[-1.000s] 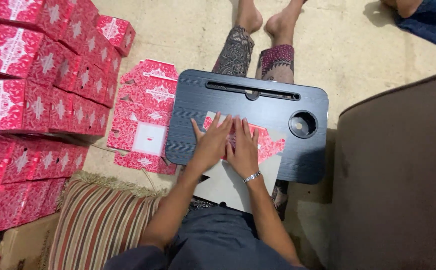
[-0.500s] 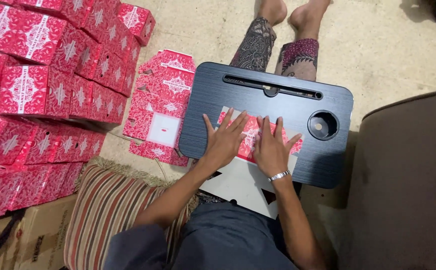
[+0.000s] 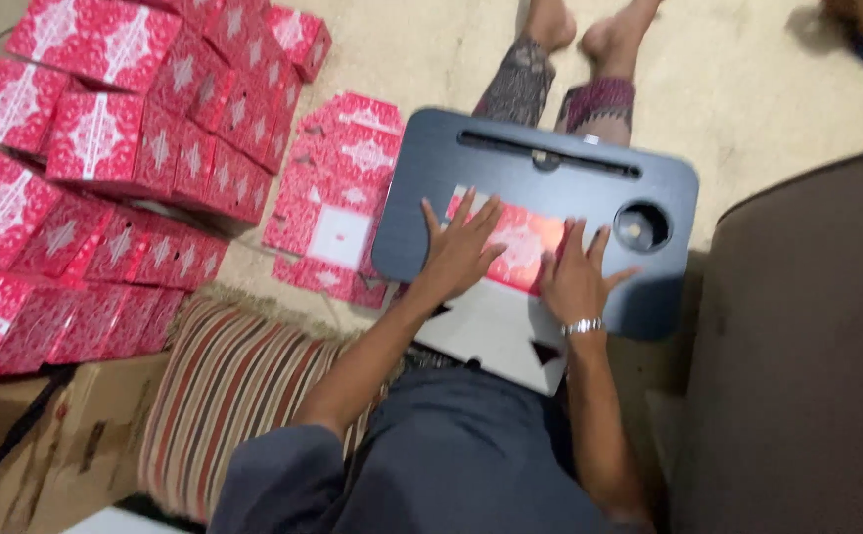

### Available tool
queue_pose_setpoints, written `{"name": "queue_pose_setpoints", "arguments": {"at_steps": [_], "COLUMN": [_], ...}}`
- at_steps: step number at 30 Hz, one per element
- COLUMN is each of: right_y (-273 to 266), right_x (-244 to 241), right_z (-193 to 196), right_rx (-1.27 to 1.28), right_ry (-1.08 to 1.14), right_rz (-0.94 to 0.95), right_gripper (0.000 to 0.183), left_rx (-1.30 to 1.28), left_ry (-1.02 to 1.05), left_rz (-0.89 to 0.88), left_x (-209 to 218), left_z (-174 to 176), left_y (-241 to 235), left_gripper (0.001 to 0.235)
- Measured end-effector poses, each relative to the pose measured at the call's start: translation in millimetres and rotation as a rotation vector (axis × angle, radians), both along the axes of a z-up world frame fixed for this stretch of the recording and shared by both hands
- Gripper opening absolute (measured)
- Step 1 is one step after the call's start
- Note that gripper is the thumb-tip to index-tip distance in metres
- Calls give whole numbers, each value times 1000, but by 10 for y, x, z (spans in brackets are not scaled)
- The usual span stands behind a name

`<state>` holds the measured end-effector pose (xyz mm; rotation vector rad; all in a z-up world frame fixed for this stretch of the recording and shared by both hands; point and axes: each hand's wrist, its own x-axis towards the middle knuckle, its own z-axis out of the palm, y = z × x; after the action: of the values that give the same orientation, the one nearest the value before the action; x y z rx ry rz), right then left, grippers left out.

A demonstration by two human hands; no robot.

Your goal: Assembling a decorative cardboard box by folding and tucking flaps on a lap desk.

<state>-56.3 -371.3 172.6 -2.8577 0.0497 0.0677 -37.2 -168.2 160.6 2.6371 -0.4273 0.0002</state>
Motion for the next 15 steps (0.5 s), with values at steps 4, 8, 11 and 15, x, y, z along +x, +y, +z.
{"name": "queue_pose_setpoints", "arguments": {"at_steps": [4, 8, 11, 15], "right_y": [18, 140, 283, 376], "right_x": [-150, -701, -1083, -1334], "right_z": [91, 257, 301, 85], "right_rx": [94, 210, 195, 158], "right_ry": [-22, -434, -423, -157], "right_rz": [34, 148, 289, 442], "right_gripper": [67, 52, 50, 67], "left_rx": [28, 48, 55, 11], "left_ry": [41, 94, 71, -116], "left_rz": [-81, -250, -255, -175], "left_x": [-161, -267, -193, -39], "left_z": [137, 279, 161, -27], "left_y": [-66, -133, -121, -145], "left_gripper": [96, 124, 109, 68]}}
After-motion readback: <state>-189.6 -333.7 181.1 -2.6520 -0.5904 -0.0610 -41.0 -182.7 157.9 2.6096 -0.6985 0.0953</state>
